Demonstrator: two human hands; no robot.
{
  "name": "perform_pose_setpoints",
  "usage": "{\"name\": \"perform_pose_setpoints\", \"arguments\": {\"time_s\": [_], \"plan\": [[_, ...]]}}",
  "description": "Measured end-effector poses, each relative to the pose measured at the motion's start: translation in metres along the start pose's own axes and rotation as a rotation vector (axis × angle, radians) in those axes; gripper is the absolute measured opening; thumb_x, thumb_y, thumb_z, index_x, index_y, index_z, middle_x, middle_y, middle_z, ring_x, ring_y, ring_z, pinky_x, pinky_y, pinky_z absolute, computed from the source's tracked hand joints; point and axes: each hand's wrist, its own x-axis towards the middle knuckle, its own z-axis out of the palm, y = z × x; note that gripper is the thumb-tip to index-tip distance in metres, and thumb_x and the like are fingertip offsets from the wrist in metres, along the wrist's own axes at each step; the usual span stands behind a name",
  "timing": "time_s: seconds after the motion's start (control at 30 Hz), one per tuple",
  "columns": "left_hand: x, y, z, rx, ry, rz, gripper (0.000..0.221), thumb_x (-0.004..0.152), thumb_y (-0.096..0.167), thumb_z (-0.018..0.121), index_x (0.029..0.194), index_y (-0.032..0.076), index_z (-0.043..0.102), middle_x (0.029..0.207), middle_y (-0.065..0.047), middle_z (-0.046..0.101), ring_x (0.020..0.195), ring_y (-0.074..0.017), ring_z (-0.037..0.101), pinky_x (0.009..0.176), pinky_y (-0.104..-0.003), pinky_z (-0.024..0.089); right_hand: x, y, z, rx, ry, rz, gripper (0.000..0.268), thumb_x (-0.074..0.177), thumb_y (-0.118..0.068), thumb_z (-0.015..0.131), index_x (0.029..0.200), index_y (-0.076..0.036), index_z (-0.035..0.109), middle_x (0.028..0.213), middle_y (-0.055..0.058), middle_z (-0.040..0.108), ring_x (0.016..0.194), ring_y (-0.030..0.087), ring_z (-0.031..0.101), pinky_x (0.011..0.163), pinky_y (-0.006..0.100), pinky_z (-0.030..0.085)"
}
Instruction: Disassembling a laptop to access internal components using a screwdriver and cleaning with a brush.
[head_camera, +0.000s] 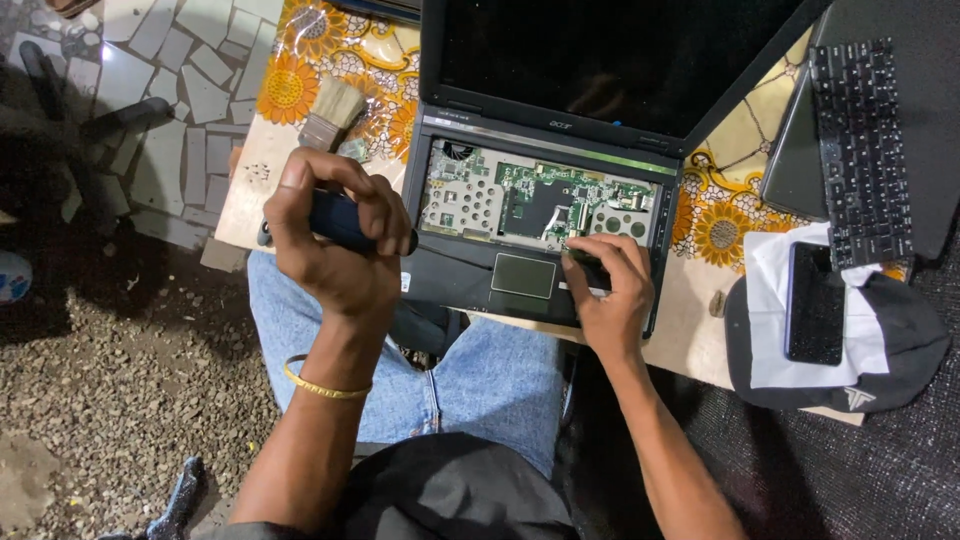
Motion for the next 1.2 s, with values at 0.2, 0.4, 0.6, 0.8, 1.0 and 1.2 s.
{"name": "perform_pose_setpoints", "arguments": {"time_s": [0.2, 0.4, 0.6, 0.8, 1.0, 1.2], "plan": [[-0.001, -0.004, 0.003, -0.021, -0.002, -0.004, 0.046, 0.108, 0.044, 0.051, 0.085, 0.005, 0.059, 0.047, -0.005, 0.034, 0.031, -0.0204, 0.044, 0.033, -0.033, 0.045, 0.002, -0.003, 0.002, 0.02, 0.012, 0.021, 0.016, 0.105, -0.015, 0.087, 0.12, -0.021, 0.084, 0.113, 0.0, 0.073, 0.112, 0.03, 0.072, 0.096, 0.046, 0.056], [-0.006, -0.003, 0.007, 0.045, -0.036, 0.03, 0.045, 0.108, 0.044, 0.05, 0.085, 0.006, 0.059, 0.048, -0.005, 0.037, 0.031, -0.0189, 0.043, 0.035, -0.031, 0.046, 0.007, -0.006, 0.013, -0.053, 0.031, 0.09, 0.016, 0.1, -0.024, 0.093, 0.11, -0.02, 0.082, 0.1, 0.003, 0.067, 0.1, 0.028, 0.068, 0.095, 0.048, 0.054], [-0.007, -0.002, 0.006, 0.08, -0.05, 0.028, 0.044, 0.108, 0.043, 0.05, 0.086, 0.006, 0.061, 0.048, -0.006, 0.04, 0.032, -0.0183, 0.045, 0.037, -0.032, 0.048, 0.011, -0.003, 0.016, -0.058, 0.028, 0.154, 0.019, 0.098, -0.032, 0.094, 0.103, -0.02, 0.08, 0.097, 0.003, 0.065, 0.098, 0.027, 0.066, 0.093, 0.049, 0.052], [-0.006, 0.0, 0.006, 0.062, -0.06, 0.027, 0.043, 0.108, 0.043, 0.049, 0.086, 0.007, 0.059, 0.049, -0.005, 0.038, 0.032, -0.0176, 0.043, 0.036, -0.031, 0.047, 0.012, 0.001, 0.016, -0.07, -0.002, 0.184, 0.023, 0.099, -0.039, 0.092, 0.1, -0.021, 0.077, 0.097, 0.003, 0.061, 0.098, 0.028, 0.064, 0.095, 0.051, 0.052], [-0.005, -0.001, 0.024, 0.016, -0.082, 0.028, 0.042, 0.107, 0.041, 0.049, 0.085, 0.006, 0.06, 0.048, -0.005, 0.037, 0.032, -0.0184, 0.043, 0.036, -0.033, 0.047, 0.009, 0.008, 0.017, -0.04, 0.0, 0.245, 0.019, 0.106, -0.042, 0.083, 0.099, -0.025, 0.079, 0.098, -0.001, 0.063, 0.099, 0.023, 0.064, 0.096, 0.048, 0.053], [-0.002, -0.007, 0.061, 0.032, -0.169, 0.073, 0.045, 0.105, 0.042, 0.051, 0.081, 0.006, 0.061, 0.047, -0.005, 0.038, 0.031, -0.0161, 0.041, 0.033, -0.03, 0.04, 0.01, 0.0, 0.016, 0.009, 0.028, 0.197, 0.009, 0.101, -0.03, 0.085, 0.1, -0.023, 0.08, 0.096, -0.001, 0.06, 0.096, 0.02, 0.062, 0.096, 0.045, 0.054]]}}
